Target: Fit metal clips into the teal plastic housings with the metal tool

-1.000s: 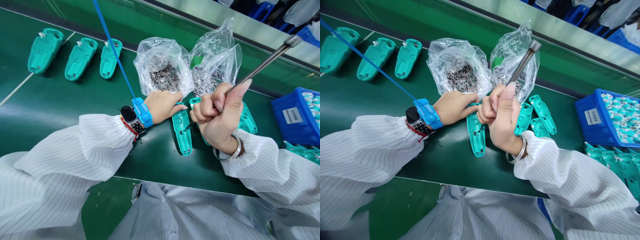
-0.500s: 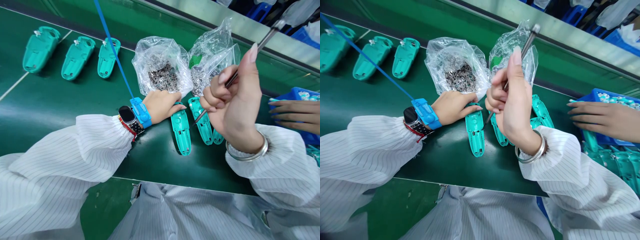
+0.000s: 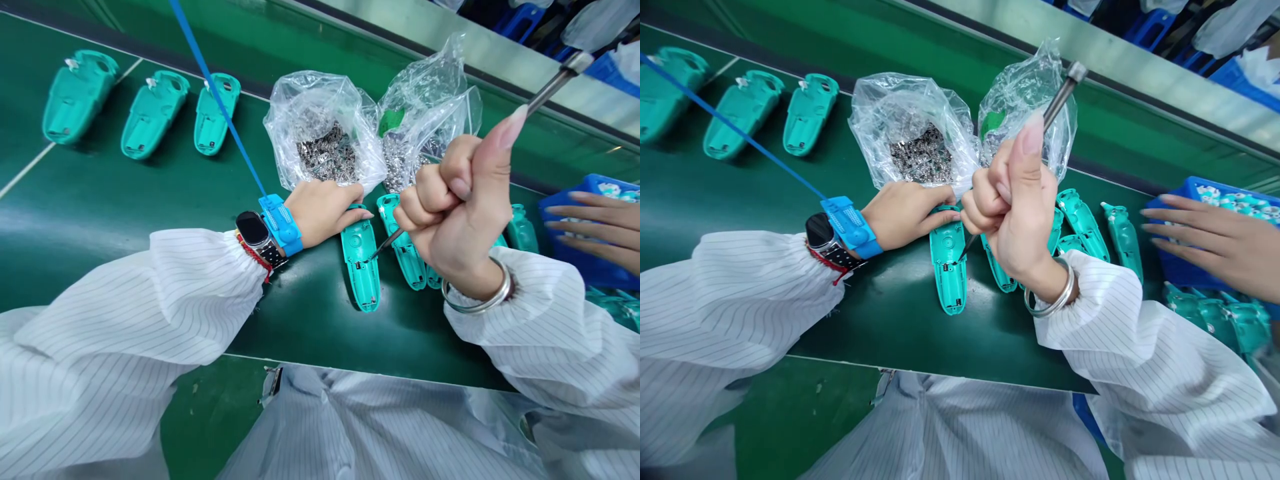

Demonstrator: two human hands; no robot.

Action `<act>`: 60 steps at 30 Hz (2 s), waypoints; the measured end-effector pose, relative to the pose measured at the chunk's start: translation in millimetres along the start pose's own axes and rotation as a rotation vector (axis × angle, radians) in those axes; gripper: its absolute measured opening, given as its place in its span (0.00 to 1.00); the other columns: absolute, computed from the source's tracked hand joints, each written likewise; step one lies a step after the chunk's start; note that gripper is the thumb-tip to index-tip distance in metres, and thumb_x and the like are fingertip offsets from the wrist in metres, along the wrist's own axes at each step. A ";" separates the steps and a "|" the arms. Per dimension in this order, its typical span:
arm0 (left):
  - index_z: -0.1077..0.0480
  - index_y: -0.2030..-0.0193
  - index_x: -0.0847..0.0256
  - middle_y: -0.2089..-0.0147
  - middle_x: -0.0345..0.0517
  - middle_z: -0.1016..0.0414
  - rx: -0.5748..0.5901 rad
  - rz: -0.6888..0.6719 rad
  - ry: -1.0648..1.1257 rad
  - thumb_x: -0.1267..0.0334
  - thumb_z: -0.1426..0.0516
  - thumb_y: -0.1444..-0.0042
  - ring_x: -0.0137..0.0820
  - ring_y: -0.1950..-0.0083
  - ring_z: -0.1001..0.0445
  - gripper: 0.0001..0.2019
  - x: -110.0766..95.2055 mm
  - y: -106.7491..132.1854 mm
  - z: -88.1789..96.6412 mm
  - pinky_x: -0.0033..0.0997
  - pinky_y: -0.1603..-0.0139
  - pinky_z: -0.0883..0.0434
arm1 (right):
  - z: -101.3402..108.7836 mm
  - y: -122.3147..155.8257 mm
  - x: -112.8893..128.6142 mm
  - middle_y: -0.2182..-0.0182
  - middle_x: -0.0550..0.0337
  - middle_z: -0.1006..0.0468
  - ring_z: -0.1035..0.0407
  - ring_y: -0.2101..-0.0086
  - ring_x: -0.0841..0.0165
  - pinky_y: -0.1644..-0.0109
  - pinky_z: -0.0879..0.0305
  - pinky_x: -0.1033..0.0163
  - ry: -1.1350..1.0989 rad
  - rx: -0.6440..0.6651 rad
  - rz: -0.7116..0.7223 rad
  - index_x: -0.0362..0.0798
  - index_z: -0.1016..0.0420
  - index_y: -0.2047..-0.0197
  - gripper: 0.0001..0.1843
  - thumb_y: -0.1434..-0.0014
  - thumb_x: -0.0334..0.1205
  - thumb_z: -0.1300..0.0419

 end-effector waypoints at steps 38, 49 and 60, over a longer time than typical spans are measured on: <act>0.34 0.53 0.58 0.62 0.45 0.28 -0.004 -0.032 0.002 0.45 0.56 0.40 0.34 0.62 0.31 0.22 -5.6 5.1 1.7 0.29 0.71 0.56 | -26.0 18.6 5.6 0.87 0.66 0.59 0.58 0.87 0.84 0.84 0.61 0.71 -0.441 0.151 0.189 0.44 0.53 0.81 0.27 0.44 0.49 0.43; 0.33 0.56 0.57 0.67 0.41 0.29 -0.080 -0.099 0.040 0.46 0.54 0.40 0.29 0.67 0.33 0.19 -7.8 5.5 5.8 0.27 0.72 0.57 | -32.6 19.6 6.0 0.86 0.66 0.58 0.59 0.86 0.84 0.83 0.58 0.73 -0.363 0.171 0.162 0.43 0.53 0.81 0.26 0.39 0.49 0.50; 0.34 0.52 0.54 0.61 0.42 0.28 0.039 0.002 0.012 0.49 0.54 0.39 0.30 0.65 0.33 0.16 -7.0 7.2 3.5 0.27 0.71 0.56 | -39.8 19.1 14.7 0.86 0.68 0.60 0.62 0.87 0.82 0.86 0.61 0.72 -0.352 0.206 0.305 0.45 0.54 0.80 0.24 0.37 0.47 0.53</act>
Point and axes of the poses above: each hand's wrist, its own y-axis away from the middle knuckle, its own z-axis out of the back of the hand, x = y × z, the point moved 10 cm from there along -y, towards the middle knuckle
